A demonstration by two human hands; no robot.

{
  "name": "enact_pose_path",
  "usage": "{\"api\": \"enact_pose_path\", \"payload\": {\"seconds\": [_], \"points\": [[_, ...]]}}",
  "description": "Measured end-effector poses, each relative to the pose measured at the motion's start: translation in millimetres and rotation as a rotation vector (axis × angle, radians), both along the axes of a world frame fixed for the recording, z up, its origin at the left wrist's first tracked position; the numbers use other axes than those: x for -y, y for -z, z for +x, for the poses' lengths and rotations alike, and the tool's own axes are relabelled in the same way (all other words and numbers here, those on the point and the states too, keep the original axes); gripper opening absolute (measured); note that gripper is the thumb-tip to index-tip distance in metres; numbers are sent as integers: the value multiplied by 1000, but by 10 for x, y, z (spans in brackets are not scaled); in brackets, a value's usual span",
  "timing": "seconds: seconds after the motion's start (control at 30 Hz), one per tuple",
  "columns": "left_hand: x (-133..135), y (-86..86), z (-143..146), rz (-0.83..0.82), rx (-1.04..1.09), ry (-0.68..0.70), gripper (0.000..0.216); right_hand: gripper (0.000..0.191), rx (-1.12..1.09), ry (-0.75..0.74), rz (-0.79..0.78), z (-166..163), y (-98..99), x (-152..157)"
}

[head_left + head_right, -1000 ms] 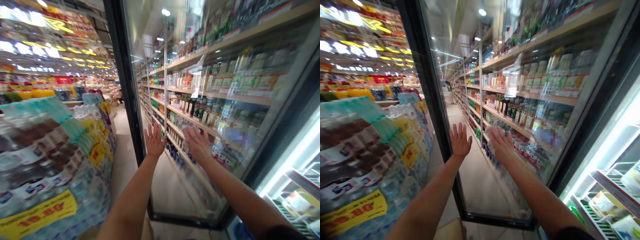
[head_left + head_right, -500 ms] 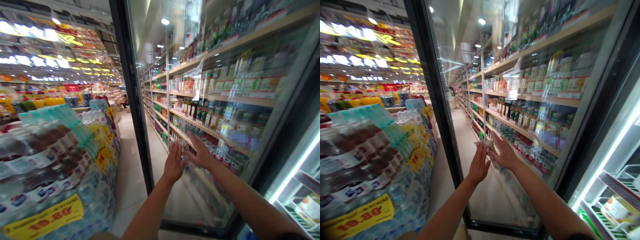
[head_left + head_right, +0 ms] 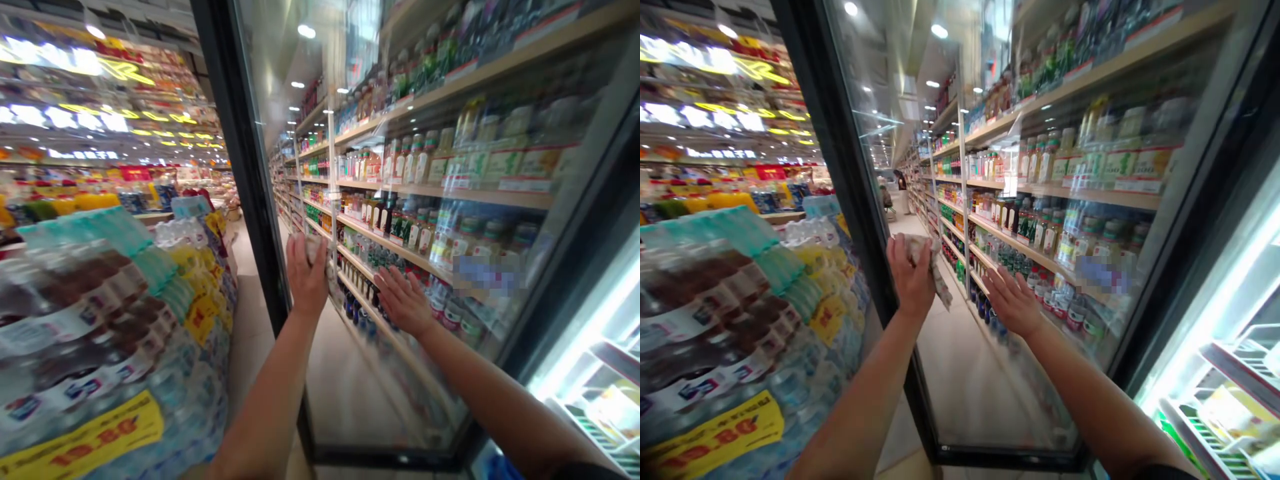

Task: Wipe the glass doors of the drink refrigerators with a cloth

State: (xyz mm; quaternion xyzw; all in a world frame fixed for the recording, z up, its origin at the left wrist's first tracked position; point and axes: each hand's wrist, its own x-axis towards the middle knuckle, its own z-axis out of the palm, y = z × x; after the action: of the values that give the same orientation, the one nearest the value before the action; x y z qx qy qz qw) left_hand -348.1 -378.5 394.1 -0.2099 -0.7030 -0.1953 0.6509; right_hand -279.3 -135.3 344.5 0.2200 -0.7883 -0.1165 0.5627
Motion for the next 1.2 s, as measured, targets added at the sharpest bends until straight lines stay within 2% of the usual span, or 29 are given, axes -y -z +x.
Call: {"api": "enact_pose_path", "payload": {"seconds": [0.03,0.1,0.13,0.2,0.23,0.27,0.3,0.33,0.43,0.47,0.5,0.53,0.6,0.67,0.73,0.8,0.9,0.93,1.0,1.13,1.2], "points": [[43,119,12,5,-6,-22,37,61,-1,4,4,6,1,-4],[87,552,123,-28,-27,-75,34,63,-2,6,3,13,6,-8],[92,815,207,-93,-26,-78,35,63,-2,5,-1,14,10,-8],[85,1267,368,-287,-45,11,37,64,12,1,-14,10,18,-7],[79,1393,418,-358,-47,64,39,63,26,-2,-23,5,23,-6],[73,1425,436,-378,-65,85,39,62,40,-6,-31,-1,27,-4],[66,1361,422,-377,-74,92,40,62,51,-9,-39,-8,30,-1],[58,1213,380,-349,-83,88,42,62,53,-13,-45,-14,31,3],[4,554,199,-226,-80,70,50,60,23,-12,-32,-23,22,22],[-26,380,159,-195,-70,75,51,59,8,-4,-20,-22,15,29],[-60,276,144,-174,-73,71,51,57,-3,5,-8,-20,7,36],[-98,252,153,-171,-60,65,51,56,-12,14,3,-17,-1,41],[-168,408,231,-245,-73,83,46,55,-26,23,13,-10,-15,47],[-207,671,327,-440,-134,166,37,55,-35,14,20,-3,-21,45],[-192,810,376,-566,-136,187,35,54,-44,0,23,2,-19,37],[-126,731,357,-513,-119,128,38,54,-48,-6,17,5,-12,28],[13,451,281,-262,-110,28,42,53,-53,-1,8,10,-4,19],[53,409,271,-209,-102,10,42,53,-54,1,9,13,-5,18],[110,472,290,-211,-75,6,44,52,-54,-1,11,23,-9,19],[180,836,377,-429,-92,64,45,52,-51,-8,15,41,-19,22],[219,856,365,-412,-106,37,47,52,-56,-8,18,41,-17,21]]}}
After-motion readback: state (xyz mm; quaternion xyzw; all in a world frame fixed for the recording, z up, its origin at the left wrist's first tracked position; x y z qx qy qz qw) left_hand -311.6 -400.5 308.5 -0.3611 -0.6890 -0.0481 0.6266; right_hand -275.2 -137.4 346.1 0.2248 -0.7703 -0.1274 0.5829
